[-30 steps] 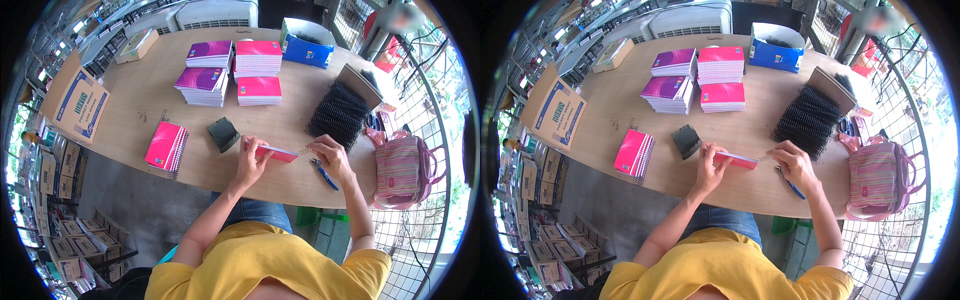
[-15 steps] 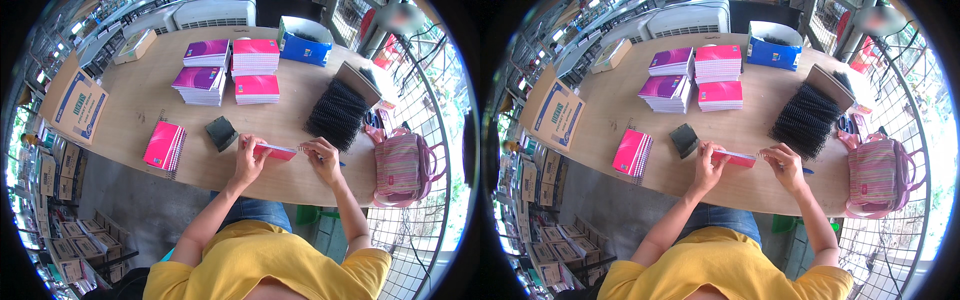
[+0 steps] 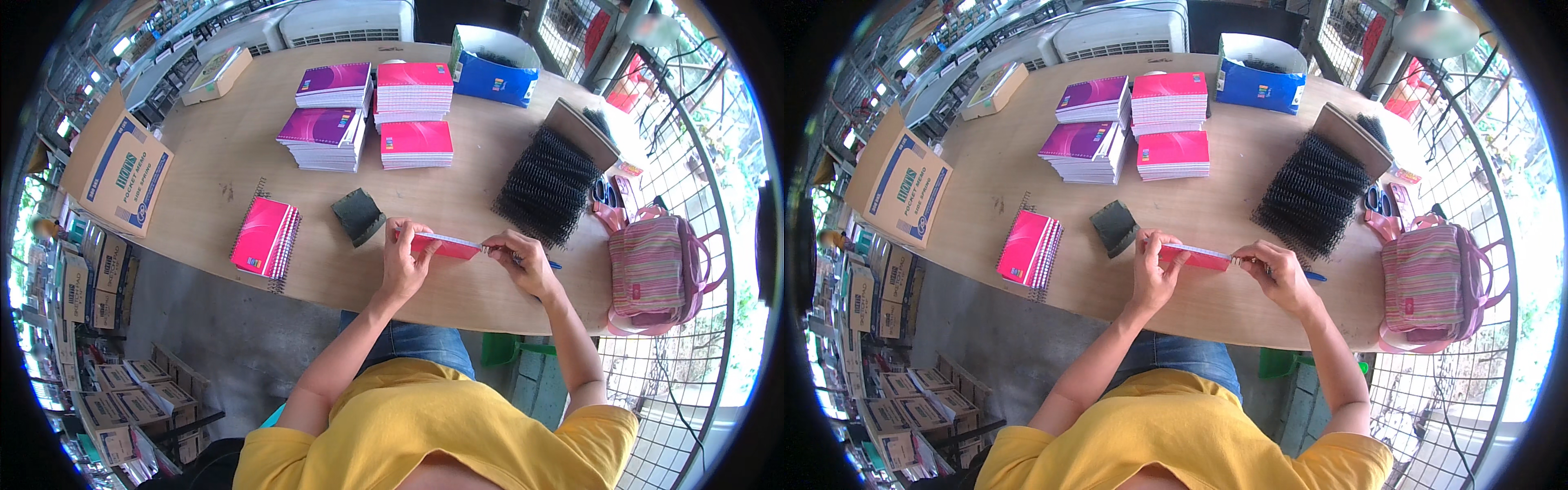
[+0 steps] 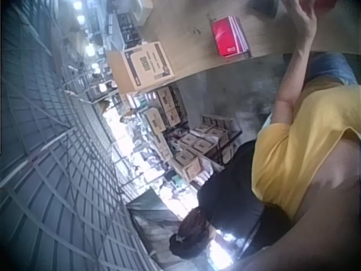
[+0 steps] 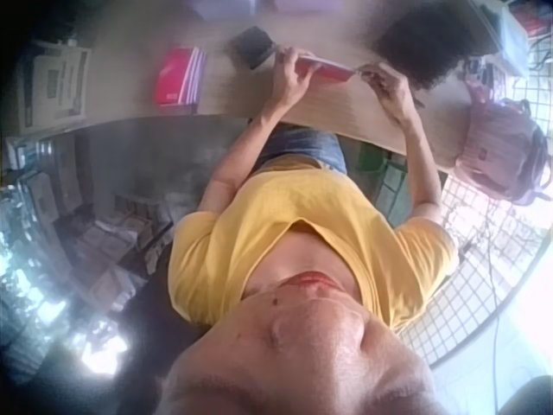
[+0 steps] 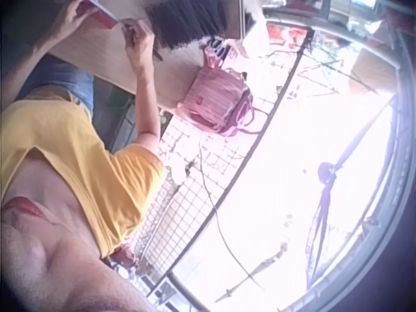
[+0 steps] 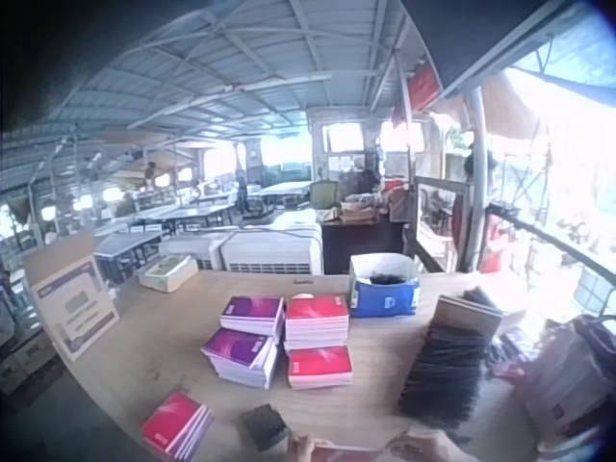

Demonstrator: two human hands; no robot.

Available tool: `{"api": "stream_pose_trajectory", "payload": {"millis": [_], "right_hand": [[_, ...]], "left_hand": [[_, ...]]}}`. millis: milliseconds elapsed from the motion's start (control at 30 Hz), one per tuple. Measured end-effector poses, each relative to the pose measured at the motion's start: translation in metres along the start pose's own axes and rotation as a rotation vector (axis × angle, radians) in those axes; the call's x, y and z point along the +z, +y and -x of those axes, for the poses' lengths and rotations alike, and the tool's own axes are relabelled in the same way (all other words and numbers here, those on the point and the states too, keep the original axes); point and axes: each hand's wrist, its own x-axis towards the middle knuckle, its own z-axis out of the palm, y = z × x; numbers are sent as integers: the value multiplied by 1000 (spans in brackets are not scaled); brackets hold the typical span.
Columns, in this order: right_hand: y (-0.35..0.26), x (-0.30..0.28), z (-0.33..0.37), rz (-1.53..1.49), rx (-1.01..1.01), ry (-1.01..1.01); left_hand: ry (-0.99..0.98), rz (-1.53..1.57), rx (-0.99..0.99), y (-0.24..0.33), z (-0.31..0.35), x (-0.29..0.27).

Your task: The person binds notebooks by manually inserting a plastic spiral through pre-punched holes in the notebook covers and pages, then using a pair of pliers to trim and secure the ends of the spiral.

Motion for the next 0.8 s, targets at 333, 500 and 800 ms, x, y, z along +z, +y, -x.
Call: {"api": "stream_pose_trajectory", "payload": {"millis": [333,500,800], "right_hand": [[-8,7,-8,233,-129,46],[-5,16,-8,357,-174,57],[-24,17,-16,492,-236,102]], "left_hand": [[-12,26,-6,5,1,-2],[-1,20,-2,7,1,0],[3,32,-27,4,4,-1]]}}
